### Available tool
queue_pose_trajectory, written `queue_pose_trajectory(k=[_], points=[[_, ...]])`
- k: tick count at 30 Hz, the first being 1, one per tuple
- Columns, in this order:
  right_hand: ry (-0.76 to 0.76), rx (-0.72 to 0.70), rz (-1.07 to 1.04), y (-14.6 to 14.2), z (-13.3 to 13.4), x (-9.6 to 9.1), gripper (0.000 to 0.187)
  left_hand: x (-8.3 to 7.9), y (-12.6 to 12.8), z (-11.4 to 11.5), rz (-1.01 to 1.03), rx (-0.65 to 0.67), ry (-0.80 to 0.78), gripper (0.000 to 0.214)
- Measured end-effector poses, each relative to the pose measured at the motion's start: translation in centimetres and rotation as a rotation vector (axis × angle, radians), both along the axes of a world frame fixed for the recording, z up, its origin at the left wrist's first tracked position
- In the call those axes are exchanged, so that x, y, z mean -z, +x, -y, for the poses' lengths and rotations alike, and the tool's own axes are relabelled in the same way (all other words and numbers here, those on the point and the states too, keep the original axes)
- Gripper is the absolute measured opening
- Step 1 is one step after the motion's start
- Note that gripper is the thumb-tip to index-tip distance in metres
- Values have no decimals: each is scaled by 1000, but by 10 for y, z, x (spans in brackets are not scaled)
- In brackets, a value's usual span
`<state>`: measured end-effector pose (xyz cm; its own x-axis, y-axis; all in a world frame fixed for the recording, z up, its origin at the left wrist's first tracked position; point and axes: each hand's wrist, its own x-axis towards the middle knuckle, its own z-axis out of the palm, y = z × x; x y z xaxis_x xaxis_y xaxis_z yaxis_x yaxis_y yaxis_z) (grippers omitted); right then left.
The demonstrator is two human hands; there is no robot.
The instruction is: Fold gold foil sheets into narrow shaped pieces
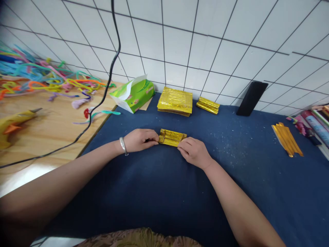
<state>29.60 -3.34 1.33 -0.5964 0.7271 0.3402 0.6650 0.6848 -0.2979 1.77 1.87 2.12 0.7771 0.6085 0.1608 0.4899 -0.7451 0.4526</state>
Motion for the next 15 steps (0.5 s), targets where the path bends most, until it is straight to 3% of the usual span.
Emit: queue_pose_trajectory(k=[8, 15], points=[[-204, 137, -130, -2, -8, -1, 15, 4, 7, 6, -65, -114, 167, 20], [-377, 120, -243, -1, -12, -5, 10, 9, 5, 5, -27, -10, 412, 24]])
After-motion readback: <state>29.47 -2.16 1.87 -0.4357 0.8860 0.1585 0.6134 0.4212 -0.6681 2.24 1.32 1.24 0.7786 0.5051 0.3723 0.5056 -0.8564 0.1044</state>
